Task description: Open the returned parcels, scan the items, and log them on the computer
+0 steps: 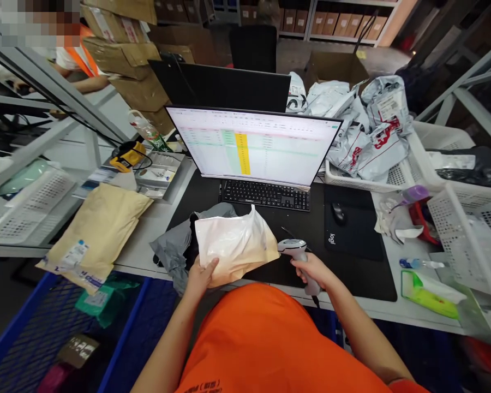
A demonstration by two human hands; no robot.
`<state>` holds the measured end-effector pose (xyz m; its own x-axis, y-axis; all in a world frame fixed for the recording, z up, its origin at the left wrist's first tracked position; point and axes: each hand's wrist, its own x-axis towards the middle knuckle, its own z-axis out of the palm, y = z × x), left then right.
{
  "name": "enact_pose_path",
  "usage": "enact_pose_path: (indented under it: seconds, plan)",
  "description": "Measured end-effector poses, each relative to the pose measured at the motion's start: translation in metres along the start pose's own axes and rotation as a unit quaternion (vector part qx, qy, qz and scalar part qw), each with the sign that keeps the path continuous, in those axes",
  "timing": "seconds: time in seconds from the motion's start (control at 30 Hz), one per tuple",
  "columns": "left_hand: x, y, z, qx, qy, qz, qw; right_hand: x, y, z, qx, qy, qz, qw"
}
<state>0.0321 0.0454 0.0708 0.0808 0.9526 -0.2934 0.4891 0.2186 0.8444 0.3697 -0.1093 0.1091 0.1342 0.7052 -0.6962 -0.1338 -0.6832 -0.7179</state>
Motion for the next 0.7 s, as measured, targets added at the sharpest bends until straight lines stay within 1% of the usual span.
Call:
enact_pose_path:
  seconds: [0.07,0.23,0.37,0.43,0.47,0.5,0.53,0.57,0.6,0.63,0.67,0.7]
  plan:
    - [-0.001,-0.002,0.0,-0.011,0.001,-0.001,1.0,0.006,-0.004,0.005,-0.01,-0.012,0.005,1.0]
    - [0.0,-0.009,0.003,-0.051,-0.004,-0.003,0.999,0.013,-0.003,0.006,-0.032,-0.027,0.016,0.999]
    - [0.003,-0.012,0.005,-0.073,-0.003,0.016,0.997,0.015,0.004,0.01,-0.018,-0.019,0.024,0.999]
    - [0.003,-0.014,0.005,-0.092,-0.006,0.022,0.995,0.016,0.011,0.006,-0.008,-0.01,0.01,1.0]
    - [0.003,-0.014,0.005,-0.102,-0.007,0.025,0.994,0.016,0.014,0.0,-0.007,0.005,-0.003,1.0]
    - [0.003,-0.014,0.005,-0.11,-0.007,0.027,0.993,0.017,0.018,-0.009,-0.008,0.036,-0.018,0.999]
    - [0.002,-0.014,0.004,-0.117,-0.007,0.028,0.993,0.018,0.023,-0.023,-0.014,0.086,-0.033,0.996]
    - [0.001,-0.013,0.004,-0.123,-0.008,0.026,0.992,0.019,0.028,-0.04,-0.027,0.152,-0.041,0.987]
    - [0.0,-0.012,0.003,-0.13,-0.011,0.023,0.991,0.021,0.033,-0.061,-0.048,0.224,-0.037,0.973]
    - [-0.002,-0.01,0.003,-0.139,-0.016,0.018,0.99,0.023,0.04,-0.084,-0.078,0.295,-0.019,0.952]
    - [-0.003,-0.007,0.002,-0.151,-0.022,0.012,0.988,0.026,0.047,-0.108,-0.115,0.349,0.021,0.93]
    - [-0.005,-0.005,0.002,-0.164,-0.03,0.005,0.986,0.028,0.055,-0.132,-0.152,0.375,0.072,0.912]
